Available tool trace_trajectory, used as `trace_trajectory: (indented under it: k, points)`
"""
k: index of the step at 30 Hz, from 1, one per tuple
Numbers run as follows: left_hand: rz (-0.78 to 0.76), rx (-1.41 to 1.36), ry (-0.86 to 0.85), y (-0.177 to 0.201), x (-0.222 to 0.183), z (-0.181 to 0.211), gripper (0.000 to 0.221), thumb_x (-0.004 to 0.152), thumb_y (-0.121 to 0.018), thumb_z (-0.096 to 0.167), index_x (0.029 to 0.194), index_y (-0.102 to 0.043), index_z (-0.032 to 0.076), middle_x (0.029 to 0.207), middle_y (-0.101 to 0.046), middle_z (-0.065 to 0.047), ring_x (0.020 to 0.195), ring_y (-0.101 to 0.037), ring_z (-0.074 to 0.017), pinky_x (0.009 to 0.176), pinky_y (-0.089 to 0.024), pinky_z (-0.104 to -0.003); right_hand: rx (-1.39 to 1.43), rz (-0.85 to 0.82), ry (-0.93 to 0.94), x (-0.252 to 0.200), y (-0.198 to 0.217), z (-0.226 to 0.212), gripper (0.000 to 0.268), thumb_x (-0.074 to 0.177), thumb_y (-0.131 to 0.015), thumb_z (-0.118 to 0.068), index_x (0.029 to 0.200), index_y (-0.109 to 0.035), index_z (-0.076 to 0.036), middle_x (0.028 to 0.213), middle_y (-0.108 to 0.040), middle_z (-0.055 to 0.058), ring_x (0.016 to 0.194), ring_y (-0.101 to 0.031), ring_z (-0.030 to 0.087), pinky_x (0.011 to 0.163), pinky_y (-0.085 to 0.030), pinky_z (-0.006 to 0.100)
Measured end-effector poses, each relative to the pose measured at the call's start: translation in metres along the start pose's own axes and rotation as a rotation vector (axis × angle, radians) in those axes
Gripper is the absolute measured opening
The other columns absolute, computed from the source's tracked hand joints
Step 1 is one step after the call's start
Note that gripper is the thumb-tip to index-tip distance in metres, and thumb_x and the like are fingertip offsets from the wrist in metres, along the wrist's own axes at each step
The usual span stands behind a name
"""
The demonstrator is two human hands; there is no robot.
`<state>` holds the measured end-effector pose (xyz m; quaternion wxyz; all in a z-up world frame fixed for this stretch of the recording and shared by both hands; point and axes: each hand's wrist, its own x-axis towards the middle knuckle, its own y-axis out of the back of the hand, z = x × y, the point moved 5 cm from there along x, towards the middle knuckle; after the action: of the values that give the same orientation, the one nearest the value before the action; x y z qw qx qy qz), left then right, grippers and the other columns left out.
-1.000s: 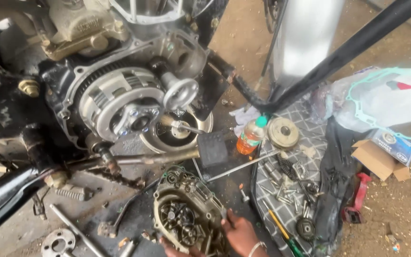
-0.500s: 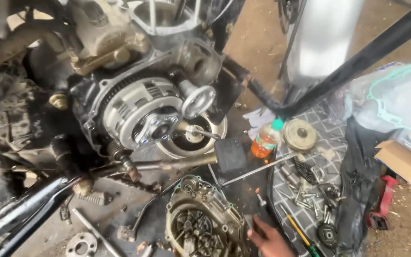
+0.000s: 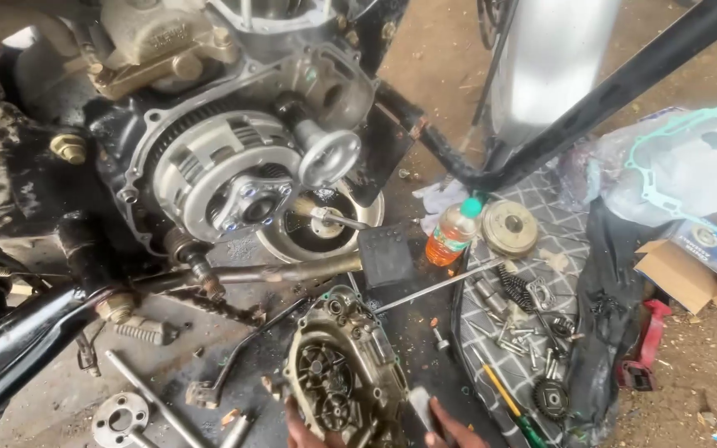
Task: Repairing and assembling parts of a motorcycle engine, specifically focusing on the clutch and side casing.
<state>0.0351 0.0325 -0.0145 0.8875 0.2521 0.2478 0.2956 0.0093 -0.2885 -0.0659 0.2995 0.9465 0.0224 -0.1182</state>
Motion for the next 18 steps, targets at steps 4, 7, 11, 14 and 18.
trace_trajectory:
  k: [4,7,11,14,18]
  points:
    - [-0.005,0.217,-0.04,-0.013,0.003,0.029,0.095,0.082,-0.071,-0.002,0.162,-0.022,0.009,0.139,-0.058,-0.022,0.115,-0.069,-0.0316,0.104,-0.055,-0.04,0.255,-0.083,-0.366,-0.002,-0.018,-0.015,0.061,0.085,-0.076,-0.037,0.14,-0.064,-0.014,0.136,-0.073,0.015,0.134,-0.061,0.02,0.115,-0.035,0.029]
    - [-0.111,0.311,0.074,0.003,-0.003,0.051,0.098,0.083,-0.071,0.001,0.163,-0.017,0.01,0.134,-0.06,-0.02,0.112,-0.071,-0.0307,0.103,-0.058,-0.036,0.363,-0.083,-0.445,0.004,-0.045,0.012,0.06,0.086,-0.078,-0.034,0.14,-0.063,-0.013,0.138,-0.071,0.016,0.139,-0.057,0.021,0.117,-0.031,0.029]
    - [-0.079,0.224,-0.062,0.0,0.0,0.053,0.098,0.079,-0.071,-0.001,0.16,-0.016,0.005,0.132,-0.058,-0.024,0.105,-0.072,-0.0332,0.099,-0.057,-0.038,0.405,-0.001,-0.518,0.005,-0.048,-0.001,0.059,0.086,-0.079,-0.03,0.14,-0.063,-0.012,0.138,-0.071,0.018,0.14,-0.057,0.024,0.118,-0.031,0.031]
    - [-0.073,0.224,-0.09,0.003,-0.004,0.052,0.093,0.086,-0.069,0.003,0.162,-0.015,0.003,0.125,-0.061,-0.025,0.097,-0.075,-0.0314,0.094,-0.062,-0.036,0.255,-0.02,-0.539,0.006,-0.033,-0.037,0.059,0.089,-0.076,-0.033,0.143,-0.06,-0.016,0.14,-0.069,0.016,0.141,-0.055,0.022,0.119,-0.031,0.03]
    - [-0.244,0.385,-0.03,0.019,-0.014,0.083,0.097,0.086,-0.07,0.009,0.161,-0.009,0.007,0.132,-0.059,-0.021,0.093,-0.076,-0.0302,0.082,-0.068,-0.034,0.311,-0.1,-0.727,0.008,-0.008,-0.095,0.06,0.095,-0.071,-0.035,0.15,-0.054,-0.02,0.149,-0.063,0.014,0.139,-0.049,0.032,0.115,-0.035,0.04]
